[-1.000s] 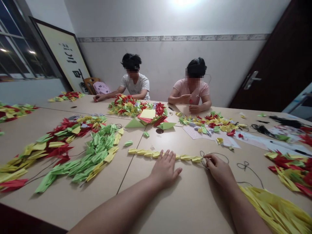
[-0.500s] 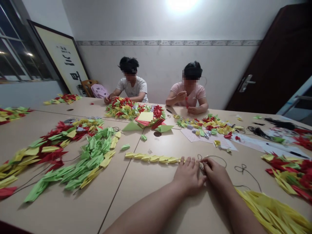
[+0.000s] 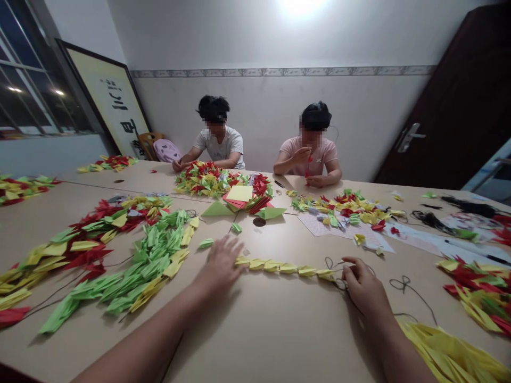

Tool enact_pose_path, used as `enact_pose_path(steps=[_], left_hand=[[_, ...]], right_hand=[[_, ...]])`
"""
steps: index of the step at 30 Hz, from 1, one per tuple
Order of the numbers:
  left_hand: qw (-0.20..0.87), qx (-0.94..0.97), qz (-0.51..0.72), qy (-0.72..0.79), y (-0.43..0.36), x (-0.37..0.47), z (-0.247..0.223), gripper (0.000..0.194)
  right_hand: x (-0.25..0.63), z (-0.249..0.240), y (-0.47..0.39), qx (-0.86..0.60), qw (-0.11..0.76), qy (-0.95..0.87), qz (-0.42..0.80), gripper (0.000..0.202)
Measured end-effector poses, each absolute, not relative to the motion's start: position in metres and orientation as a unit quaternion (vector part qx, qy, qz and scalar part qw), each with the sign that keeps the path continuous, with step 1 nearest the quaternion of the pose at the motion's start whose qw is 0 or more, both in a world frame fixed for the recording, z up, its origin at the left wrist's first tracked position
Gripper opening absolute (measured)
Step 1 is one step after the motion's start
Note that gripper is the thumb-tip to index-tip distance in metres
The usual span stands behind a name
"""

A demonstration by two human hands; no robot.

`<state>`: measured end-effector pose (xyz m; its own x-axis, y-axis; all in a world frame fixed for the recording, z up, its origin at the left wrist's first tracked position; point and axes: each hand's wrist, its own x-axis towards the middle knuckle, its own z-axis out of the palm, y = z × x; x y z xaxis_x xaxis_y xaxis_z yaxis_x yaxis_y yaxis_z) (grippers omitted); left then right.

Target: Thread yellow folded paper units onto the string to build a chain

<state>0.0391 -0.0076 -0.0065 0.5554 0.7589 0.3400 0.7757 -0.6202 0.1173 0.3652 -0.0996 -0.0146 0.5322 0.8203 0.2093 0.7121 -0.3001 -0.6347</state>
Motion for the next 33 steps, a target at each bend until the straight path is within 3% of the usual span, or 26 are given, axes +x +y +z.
enact_pose_path(steps=[5,10,20,26,33], left_hand=[[-0.029,-0.885,-0.164,-0.435,0.015,-0.019,-0.001,0.05],[-0.073,-0.895,-0.137,-0.418,0.019,-0.016,-0.001,0.051],[-0.114,-0.884,-0.161,-0.424,0.018,-0.016,0.003,0.029],[-0.136,-0.874,-0.176,-0.432,0.016,-0.016,0.003,0.026],[-0.153,-0.859,-0.217,-0.439,0.015,-0.012,0.006,0.027]], right_hand=[[0.364,-0.013,-0.101,-0.81,0.351,-0.463,0.083,0.034],[0.364,-0.01,-0.105,-0.808,0.375,-0.451,0.053,0.036],[0.355,-0.001,-0.11,-0.791,0.419,-0.445,0.014,0.035],[0.36,-0.003,-0.111,-0.777,0.454,-0.436,0.016,0.032],[0.365,-0.011,-0.107,-0.711,0.589,-0.366,0.121,0.029]])
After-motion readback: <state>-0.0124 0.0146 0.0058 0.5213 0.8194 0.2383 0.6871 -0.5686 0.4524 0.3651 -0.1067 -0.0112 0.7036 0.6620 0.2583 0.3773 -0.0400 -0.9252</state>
